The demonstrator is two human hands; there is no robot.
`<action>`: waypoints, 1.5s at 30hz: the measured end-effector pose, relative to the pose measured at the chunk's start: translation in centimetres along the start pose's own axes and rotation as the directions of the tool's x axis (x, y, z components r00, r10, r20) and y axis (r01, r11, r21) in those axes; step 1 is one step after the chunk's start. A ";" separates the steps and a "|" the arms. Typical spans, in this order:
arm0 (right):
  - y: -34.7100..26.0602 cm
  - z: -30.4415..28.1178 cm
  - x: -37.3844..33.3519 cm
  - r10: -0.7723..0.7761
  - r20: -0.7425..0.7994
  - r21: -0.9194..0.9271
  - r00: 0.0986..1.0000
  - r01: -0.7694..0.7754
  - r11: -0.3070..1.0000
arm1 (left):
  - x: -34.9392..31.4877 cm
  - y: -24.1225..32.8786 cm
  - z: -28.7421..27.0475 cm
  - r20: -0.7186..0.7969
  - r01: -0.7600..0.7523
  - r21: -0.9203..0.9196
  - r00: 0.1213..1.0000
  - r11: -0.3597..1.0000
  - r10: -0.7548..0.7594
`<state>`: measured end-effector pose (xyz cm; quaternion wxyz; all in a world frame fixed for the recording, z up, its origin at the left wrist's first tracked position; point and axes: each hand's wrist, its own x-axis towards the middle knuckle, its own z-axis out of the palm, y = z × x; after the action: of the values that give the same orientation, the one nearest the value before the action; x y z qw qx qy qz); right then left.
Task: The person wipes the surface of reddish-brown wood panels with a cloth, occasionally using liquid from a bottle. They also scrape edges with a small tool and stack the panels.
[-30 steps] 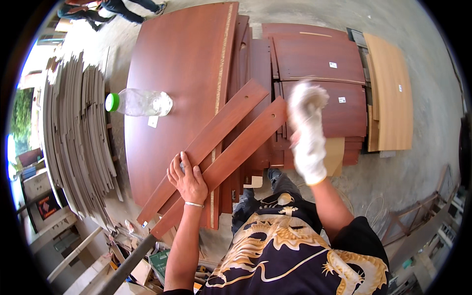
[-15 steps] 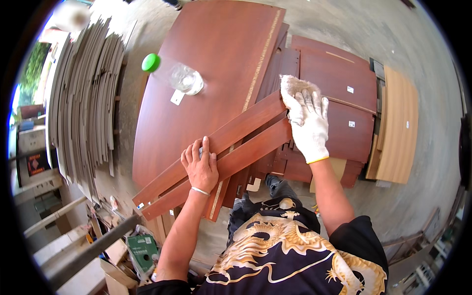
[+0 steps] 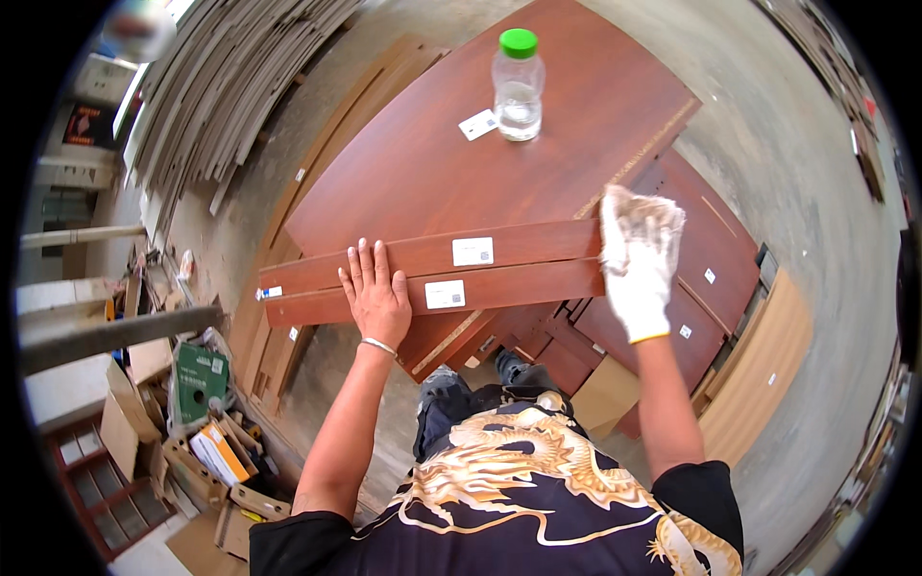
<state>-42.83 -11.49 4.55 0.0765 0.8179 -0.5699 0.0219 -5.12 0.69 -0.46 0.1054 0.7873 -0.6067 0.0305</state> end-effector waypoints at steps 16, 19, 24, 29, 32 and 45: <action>-10.2 -2.3 3.6 -0.510 0.181 0.079 0.841 0.504 0.860 | -0.9 4.3 -1.5 0.074 -0.321 -0.259 0.934 0.911 0.350; -13.5 -2.6 5.6 -0.542 0.238 0.249 0.806 0.488 0.836 | -0.8 3.8 -1.0 0.071 -0.367 -0.306 0.911 0.879 0.405; -21.2 -0.3 8.9 -0.716 0.080 0.423 0.694 0.626 0.655 | -1.3 3.7 -0.6 -0.025 -0.345 -0.414 0.929 0.843 0.368; -32.1 0.0 12.6 -0.809 0.043 0.459 0.586 0.708 0.537 | 1.7 3.2 -5.0 0.533 0.078 -0.653 0.754 0.753 0.384; -41.0 -1.2 14.0 -0.809 0.007 0.432 0.588 0.728 0.533 | -0.9 4.1 0.9 0.066 -0.267 -0.571 0.927 0.776 0.368; -36.9 -4.1 12.4 -0.791 0.048 0.118 0.610 0.783 0.611 | -1.4 6.0 5.4 -0.212 -0.425 -0.504 0.905 0.752 0.369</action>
<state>-3.79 -9.94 6.47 0.0163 0.9875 -0.1542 -0.0289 -11.69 -0.55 -5.23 0.3433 0.5759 -0.7376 -0.0805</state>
